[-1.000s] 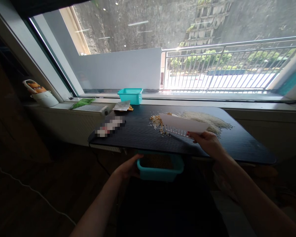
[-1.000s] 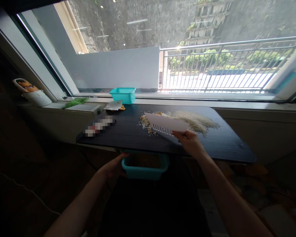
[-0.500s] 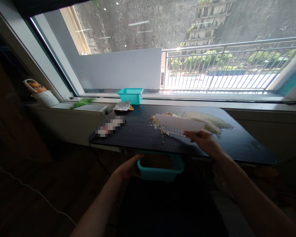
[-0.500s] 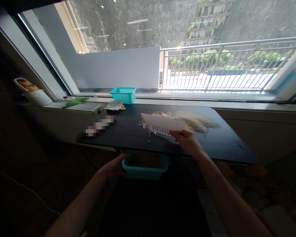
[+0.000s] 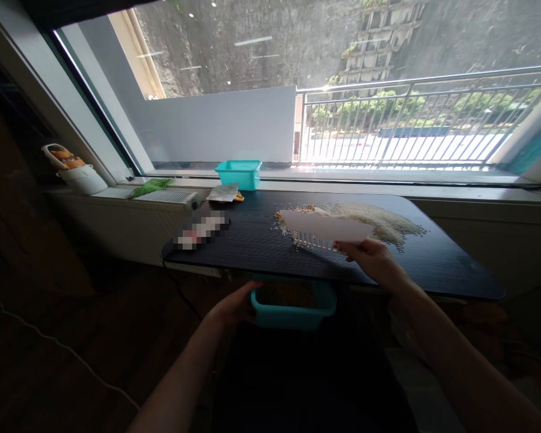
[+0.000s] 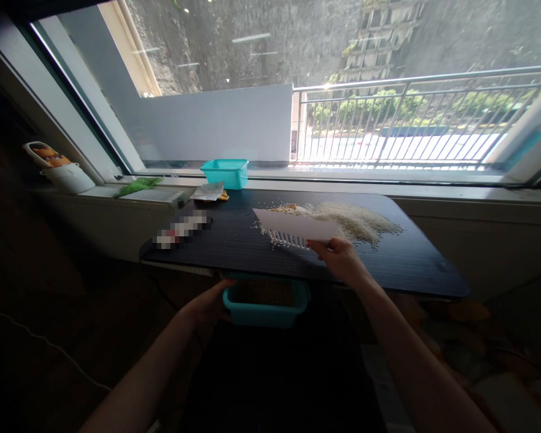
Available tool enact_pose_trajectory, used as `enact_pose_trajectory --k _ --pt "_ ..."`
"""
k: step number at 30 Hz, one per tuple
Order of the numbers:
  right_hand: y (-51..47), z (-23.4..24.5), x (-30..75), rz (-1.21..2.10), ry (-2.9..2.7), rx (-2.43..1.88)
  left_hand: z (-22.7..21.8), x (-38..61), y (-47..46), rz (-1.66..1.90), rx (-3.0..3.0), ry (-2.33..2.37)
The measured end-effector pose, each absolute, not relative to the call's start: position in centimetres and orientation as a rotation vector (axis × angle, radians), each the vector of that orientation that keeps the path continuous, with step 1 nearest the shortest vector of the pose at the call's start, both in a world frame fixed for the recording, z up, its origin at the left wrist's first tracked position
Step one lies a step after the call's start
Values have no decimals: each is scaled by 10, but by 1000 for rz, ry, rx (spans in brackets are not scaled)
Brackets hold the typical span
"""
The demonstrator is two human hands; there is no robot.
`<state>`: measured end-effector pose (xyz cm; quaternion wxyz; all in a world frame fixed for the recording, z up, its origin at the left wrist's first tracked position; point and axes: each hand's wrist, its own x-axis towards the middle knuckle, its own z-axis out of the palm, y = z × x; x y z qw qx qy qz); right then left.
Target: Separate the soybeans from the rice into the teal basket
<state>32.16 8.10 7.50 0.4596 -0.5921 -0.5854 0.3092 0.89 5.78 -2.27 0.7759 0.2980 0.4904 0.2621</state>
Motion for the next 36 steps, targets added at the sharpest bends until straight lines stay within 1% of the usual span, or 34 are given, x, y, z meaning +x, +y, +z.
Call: enact_pose_trajectory --k 8,20,25,31,34,36 --pt "79 75 323 739 -1453 -1444 -23 9 59 549 637 1057" --pt "57 86 308 769 -1482 -1452 -25 9 60 556 633 1040" --pt "53 78 302 768 -1539 -1424 -25 8 60 559 633 1040" --pt "21 67 293 809 -1664 -1410 -23 8 60 552 632 1030" --pt "13 69 296 761 -1675 -1434 -23 8 60 554 635 1032" --pt "20 73 300 709 -1581 -1436 -24 8 59 561 641 1038"
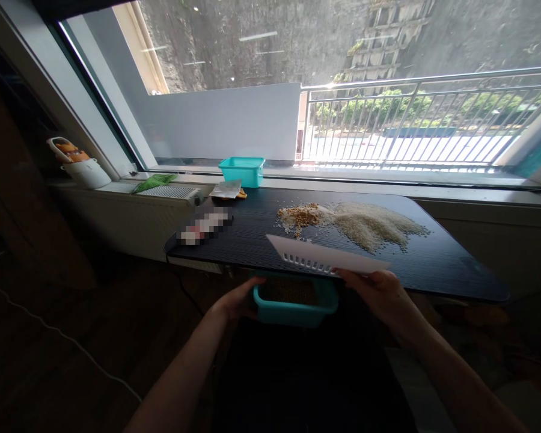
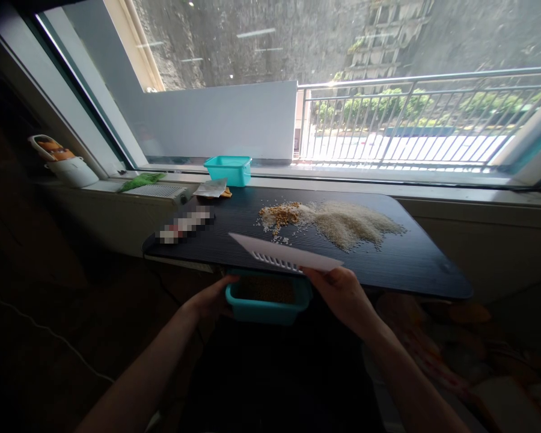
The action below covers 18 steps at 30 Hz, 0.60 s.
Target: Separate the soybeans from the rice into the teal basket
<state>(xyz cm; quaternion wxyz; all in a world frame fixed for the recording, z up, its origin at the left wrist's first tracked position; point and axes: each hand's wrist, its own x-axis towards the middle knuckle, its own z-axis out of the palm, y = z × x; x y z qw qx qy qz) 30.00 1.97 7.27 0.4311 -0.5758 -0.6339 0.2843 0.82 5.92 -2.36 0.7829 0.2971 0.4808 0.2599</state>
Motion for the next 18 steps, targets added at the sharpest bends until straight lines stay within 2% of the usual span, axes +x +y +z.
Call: enact_pose_trajectory --k 4,12,18 --pt "51 79 309 655 -1403 -1482 -24 9 58 569 654 1056" --pt "84 81 311 512 -1503 -1606 -21 10 57 574 663 1054" --pt "91 76 306 548 -1533 -1523 -20 10 56 573 663 1046"
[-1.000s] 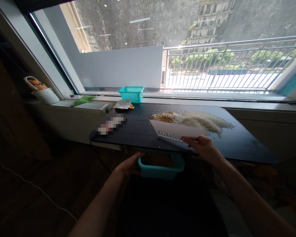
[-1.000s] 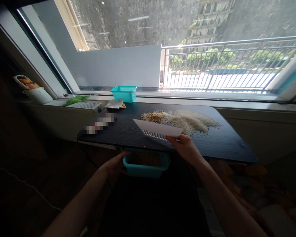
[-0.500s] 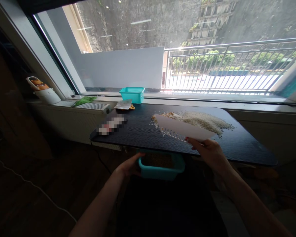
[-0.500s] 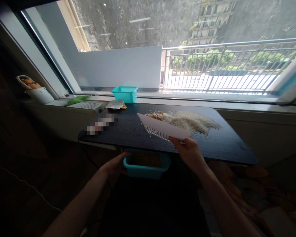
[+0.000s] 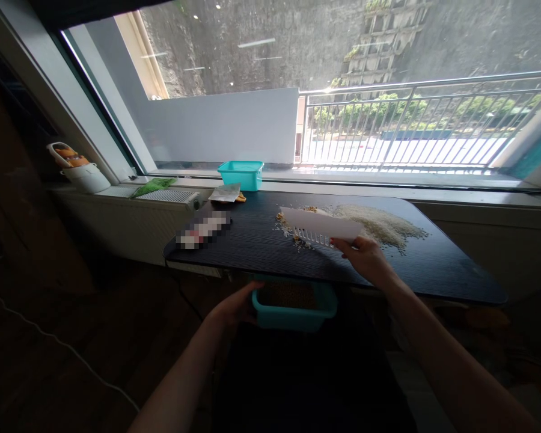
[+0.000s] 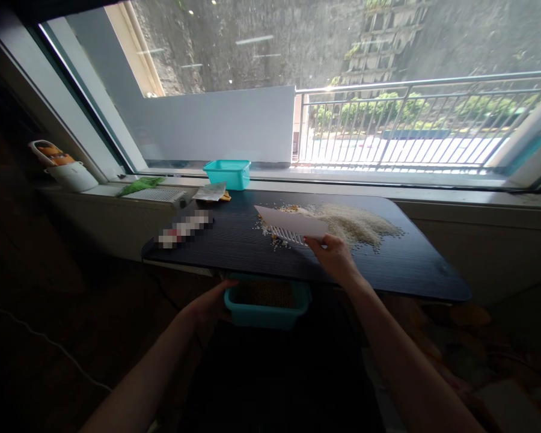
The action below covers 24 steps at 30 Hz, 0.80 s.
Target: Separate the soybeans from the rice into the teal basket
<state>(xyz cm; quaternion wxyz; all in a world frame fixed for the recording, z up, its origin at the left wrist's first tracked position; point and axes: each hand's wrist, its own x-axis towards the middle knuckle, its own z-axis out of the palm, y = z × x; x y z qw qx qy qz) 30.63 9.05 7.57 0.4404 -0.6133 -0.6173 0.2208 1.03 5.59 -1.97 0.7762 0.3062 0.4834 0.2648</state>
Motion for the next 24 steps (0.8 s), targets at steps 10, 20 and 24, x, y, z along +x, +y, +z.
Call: enact_pose_trajectory --k 10,20,24 --pt "90 74 299 641 -1576 -1466 -25 10 58 581 645 1070" --pt "80 78 299 672 -1533 -1446 -22 10 57 586 637 1066" --pt "78 75 289 720 -1561 -1380 -21 8 58 578 630 1053"
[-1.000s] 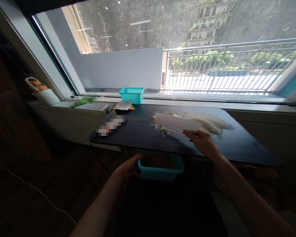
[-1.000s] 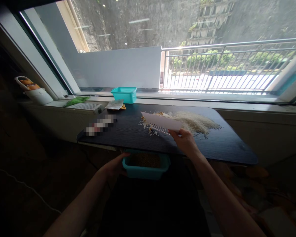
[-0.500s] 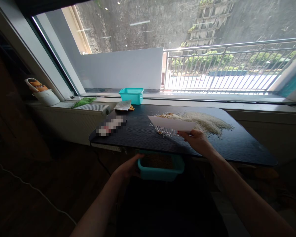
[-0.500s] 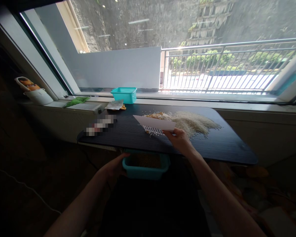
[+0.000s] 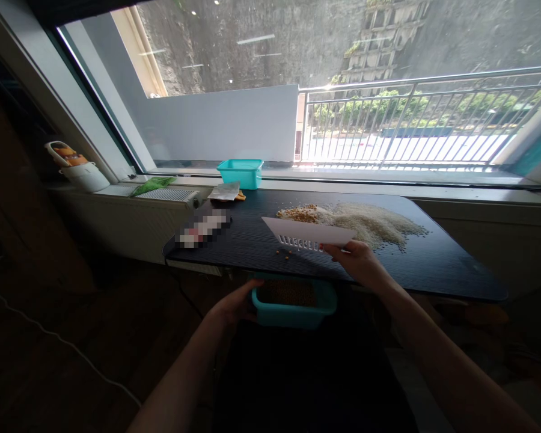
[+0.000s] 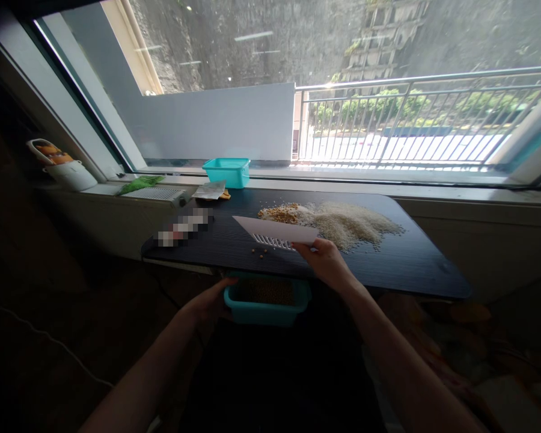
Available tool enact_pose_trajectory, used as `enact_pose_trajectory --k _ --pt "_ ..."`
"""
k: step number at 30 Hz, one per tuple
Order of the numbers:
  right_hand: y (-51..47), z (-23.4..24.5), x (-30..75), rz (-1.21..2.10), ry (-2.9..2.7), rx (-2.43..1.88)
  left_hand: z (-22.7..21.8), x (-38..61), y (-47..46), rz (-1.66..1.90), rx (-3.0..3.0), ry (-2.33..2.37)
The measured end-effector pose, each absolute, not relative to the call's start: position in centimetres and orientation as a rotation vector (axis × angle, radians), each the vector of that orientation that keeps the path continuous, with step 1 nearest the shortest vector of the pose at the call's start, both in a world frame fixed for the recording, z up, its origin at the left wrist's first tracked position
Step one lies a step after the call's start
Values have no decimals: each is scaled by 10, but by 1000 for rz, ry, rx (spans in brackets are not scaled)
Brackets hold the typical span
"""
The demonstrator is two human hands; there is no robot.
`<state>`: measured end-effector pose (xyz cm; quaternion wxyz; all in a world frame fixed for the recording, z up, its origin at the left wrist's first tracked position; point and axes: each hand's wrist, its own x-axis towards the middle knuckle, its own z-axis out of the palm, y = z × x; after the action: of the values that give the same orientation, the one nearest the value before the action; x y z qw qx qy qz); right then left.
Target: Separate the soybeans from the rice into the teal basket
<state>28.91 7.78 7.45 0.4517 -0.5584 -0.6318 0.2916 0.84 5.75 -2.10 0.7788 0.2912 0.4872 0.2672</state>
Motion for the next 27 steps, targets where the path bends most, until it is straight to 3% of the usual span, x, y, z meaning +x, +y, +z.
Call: enact_pose_trajectory --k 18,27 --pt "25 67 285 885 -1786 -1249 -9 -13 53 540 636 977" --pt "29 53 297 672 -1120 -1459 -30 3 54 597 668 1079"
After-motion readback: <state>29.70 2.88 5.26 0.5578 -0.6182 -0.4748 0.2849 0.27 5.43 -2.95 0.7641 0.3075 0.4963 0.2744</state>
